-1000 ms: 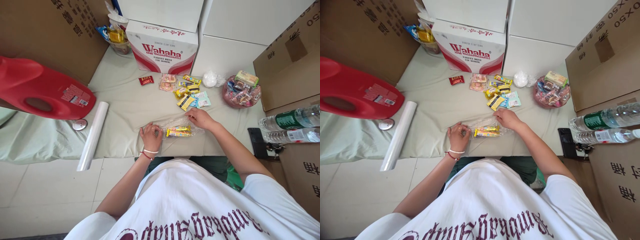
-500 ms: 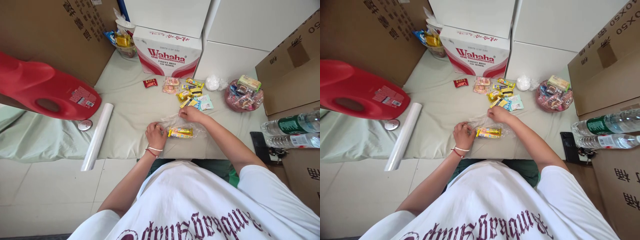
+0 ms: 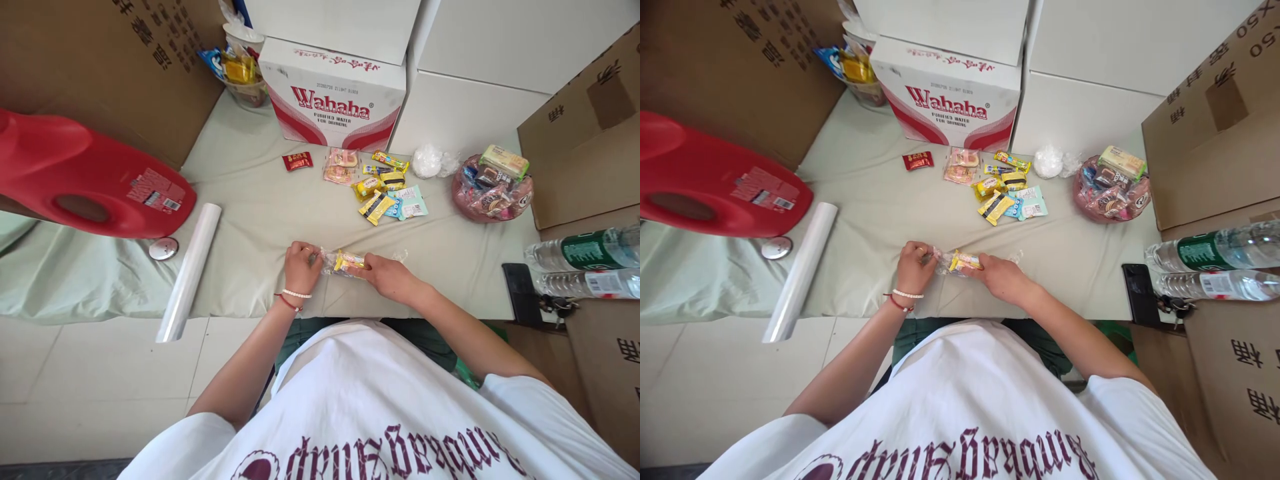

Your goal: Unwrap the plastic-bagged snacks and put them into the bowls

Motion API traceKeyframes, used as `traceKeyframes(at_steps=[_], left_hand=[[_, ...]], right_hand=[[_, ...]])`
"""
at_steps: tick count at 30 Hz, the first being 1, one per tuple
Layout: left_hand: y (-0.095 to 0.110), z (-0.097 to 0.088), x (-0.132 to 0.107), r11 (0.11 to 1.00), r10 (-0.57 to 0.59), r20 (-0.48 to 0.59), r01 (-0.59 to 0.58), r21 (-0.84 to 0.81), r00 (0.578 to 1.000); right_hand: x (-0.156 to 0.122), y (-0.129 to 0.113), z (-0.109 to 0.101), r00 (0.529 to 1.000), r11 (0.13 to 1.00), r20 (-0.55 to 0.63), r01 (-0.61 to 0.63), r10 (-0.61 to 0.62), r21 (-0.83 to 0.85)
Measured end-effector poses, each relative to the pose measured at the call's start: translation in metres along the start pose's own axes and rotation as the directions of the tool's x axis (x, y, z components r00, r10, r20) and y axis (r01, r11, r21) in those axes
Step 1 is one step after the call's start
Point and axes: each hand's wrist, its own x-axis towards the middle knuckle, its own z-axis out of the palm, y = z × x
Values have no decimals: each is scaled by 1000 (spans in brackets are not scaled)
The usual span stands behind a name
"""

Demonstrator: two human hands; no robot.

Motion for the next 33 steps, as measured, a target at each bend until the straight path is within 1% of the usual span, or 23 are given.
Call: traceKeyframes(at_steps=[1, 3, 6, 9, 11, 14, 16, 17, 19, 21, 22, 24, 26, 28, 30, 31, 32, 33], left_hand=[[2, -4, -2, 999, 6, -12, -7, -54, 1000], [12, -12, -8, 990, 1, 6, 0, -138, 1000], [36, -15, -16, 988, -6, 40, 12, -154, 999], [60, -5, -25, 995, 58, 29, -56, -85, 998], [69, 7, -32, 994, 104, 73, -103, -21, 992], [73, 23, -45, 985, 146, 145, -158, 75, 979], [71, 29, -51, 969, 189, 163, -211, 130, 968], [69, 30, -53, 960, 207, 166, -233, 154, 964], [68, 33, -54, 951, 214, 155, -242, 192, 964], [66, 35, -53, 955, 185, 141, -212, 208, 973], [66, 36, -51, 959, 166, 137, -192, 207, 977], [65, 39, -49, 967, 138, 128, -161, 197, 982], [64, 41, -47, 969, 145, 105, -162, 186, 984], [62, 43, -45, 963, 190, 79, -202, 181, 979], [60, 45, -43, 948, 251, 72, -260, 183, 965], [59, 46, -42, 939, 281, 76, -290, 186, 957], [58, 47, -42, 929, 307, 82, -317, 193, 948], [57, 48, -41, 918, 330, 85, -340, 202, 940]], right_hand=[[0, 1, 4, 1000, 999, -15, -26, 27, 35], [0, 2, 9, 998, 994, -35, -56, 59, 90], [1, 0, 13, 998, 993, -46, -30, 35, 116], [2, -2, 15, 999, 993, -26, 36, -33, 113], [2, -1, 16, 998, 989, -12, 59, -58, 136], [3, 3, 18, 999, 968, -44, 11, 0, 251], [2, 8, 19, 995, 956, -96, 13, 16, 291], [1, 10, 19, 992, 961, -129, 45, -10, 274], [-5, 16, 22, 974, 973, -198, 148, -113, 174], [-18, 22, 29, 948, 974, -262, 210, -181, 85], [-27, 25, 35, 937, 974, -297, 215, -186, 68], [-48, 31, 49, 915, 977, -373, 195, -152, 80], [-74, 36, 64, 892, 976, -440, 174, -101, 129], [-98, 39, 76, 867, 965, -496, 171, -51, 200], [-115, 41, 80, 832, 943, -553, 150, 42, 297], [-120, 42, 79, 802, 930, -582, 103, 132, 352], [-121, 44, 76, 758, 916, -606, 27, 243, 401], [-119, 45, 72, 699, 895, -618, -72, 360, 439]])
